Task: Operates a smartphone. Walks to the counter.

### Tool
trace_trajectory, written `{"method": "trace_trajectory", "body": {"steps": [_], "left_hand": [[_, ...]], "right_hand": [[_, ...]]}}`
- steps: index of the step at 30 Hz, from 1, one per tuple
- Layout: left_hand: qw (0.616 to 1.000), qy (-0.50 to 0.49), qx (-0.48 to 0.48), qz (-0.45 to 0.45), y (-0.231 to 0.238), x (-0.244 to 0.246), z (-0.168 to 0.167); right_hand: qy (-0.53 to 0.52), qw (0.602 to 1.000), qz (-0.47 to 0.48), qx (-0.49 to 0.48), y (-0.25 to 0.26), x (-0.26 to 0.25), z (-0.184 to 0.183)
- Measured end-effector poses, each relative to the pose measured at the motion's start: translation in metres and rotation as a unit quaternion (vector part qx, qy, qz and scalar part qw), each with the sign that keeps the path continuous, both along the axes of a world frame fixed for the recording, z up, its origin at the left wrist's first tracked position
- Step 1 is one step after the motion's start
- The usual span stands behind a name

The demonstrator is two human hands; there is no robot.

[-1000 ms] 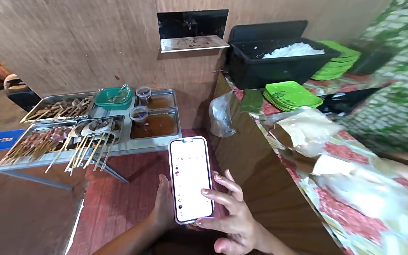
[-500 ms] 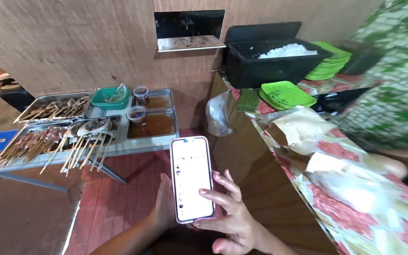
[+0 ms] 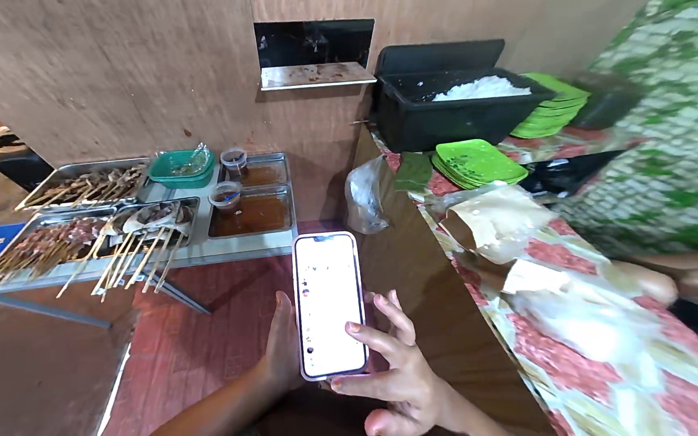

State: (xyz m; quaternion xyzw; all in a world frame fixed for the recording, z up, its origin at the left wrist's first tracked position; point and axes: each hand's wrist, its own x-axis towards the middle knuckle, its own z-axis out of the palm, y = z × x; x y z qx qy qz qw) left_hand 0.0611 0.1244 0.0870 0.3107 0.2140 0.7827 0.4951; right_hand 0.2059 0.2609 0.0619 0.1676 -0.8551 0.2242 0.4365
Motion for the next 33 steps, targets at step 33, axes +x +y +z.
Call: {"method": "trace_trajectory", "body": {"steps": [33], "left_hand": [[0.999,-0.002,-0.013,0.042,0.079,0.042,-0.003]], "right_hand": [[-0.018,0.999,0.030,-0.011,0.083,0.037,-0.008]]}}
